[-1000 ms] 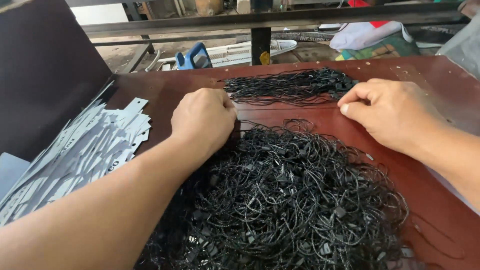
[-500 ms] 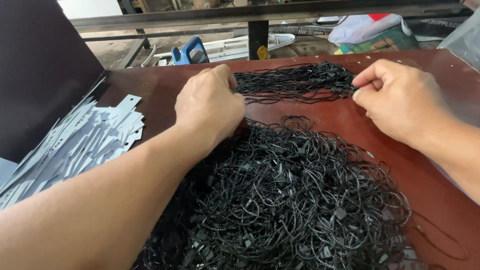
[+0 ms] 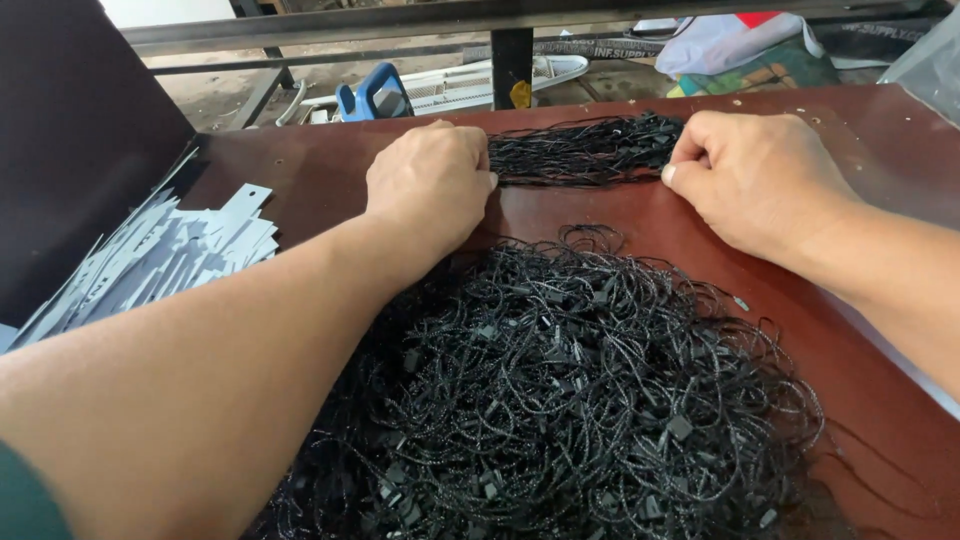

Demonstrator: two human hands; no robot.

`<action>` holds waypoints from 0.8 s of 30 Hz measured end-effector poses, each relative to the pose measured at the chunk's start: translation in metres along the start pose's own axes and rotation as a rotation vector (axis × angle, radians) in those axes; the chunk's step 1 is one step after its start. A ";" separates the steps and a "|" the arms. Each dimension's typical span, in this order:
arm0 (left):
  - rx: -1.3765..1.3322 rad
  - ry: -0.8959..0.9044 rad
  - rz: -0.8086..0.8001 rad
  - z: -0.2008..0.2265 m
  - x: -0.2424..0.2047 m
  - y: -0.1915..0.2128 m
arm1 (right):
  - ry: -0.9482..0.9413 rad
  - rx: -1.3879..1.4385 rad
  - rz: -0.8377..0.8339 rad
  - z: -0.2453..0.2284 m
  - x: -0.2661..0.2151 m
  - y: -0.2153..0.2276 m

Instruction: Untangling thin black plastic tag fasteners from a large pile and organizing them into a neat row on a table.

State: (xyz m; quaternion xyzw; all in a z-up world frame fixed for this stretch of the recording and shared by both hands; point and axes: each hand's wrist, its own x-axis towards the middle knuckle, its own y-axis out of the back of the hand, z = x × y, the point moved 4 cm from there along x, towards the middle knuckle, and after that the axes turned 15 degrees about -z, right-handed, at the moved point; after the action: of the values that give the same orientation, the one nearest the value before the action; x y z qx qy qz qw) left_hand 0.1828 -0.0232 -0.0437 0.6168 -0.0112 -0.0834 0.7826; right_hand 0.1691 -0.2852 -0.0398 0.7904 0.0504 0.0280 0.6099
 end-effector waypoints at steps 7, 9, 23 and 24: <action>-0.031 0.035 0.013 0.001 -0.008 0.012 | -0.066 0.115 0.077 0.006 -0.010 0.007; -0.078 0.072 -0.003 0.003 -0.025 0.023 | -0.091 0.183 0.115 0.007 -0.024 0.009; -0.312 0.024 -0.057 0.043 -0.116 -0.014 | 0.040 0.208 -0.308 -0.053 -0.093 -0.005; -0.312 0.027 -0.054 0.043 -0.118 -0.013 | 0.044 0.207 -0.308 -0.059 -0.097 0.000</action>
State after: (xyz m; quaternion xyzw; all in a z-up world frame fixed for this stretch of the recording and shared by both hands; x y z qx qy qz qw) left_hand 0.0599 -0.0504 -0.0357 0.4887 0.0288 -0.0969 0.8666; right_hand 0.0667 -0.2399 -0.0230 0.8310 0.1866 -0.0536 0.5212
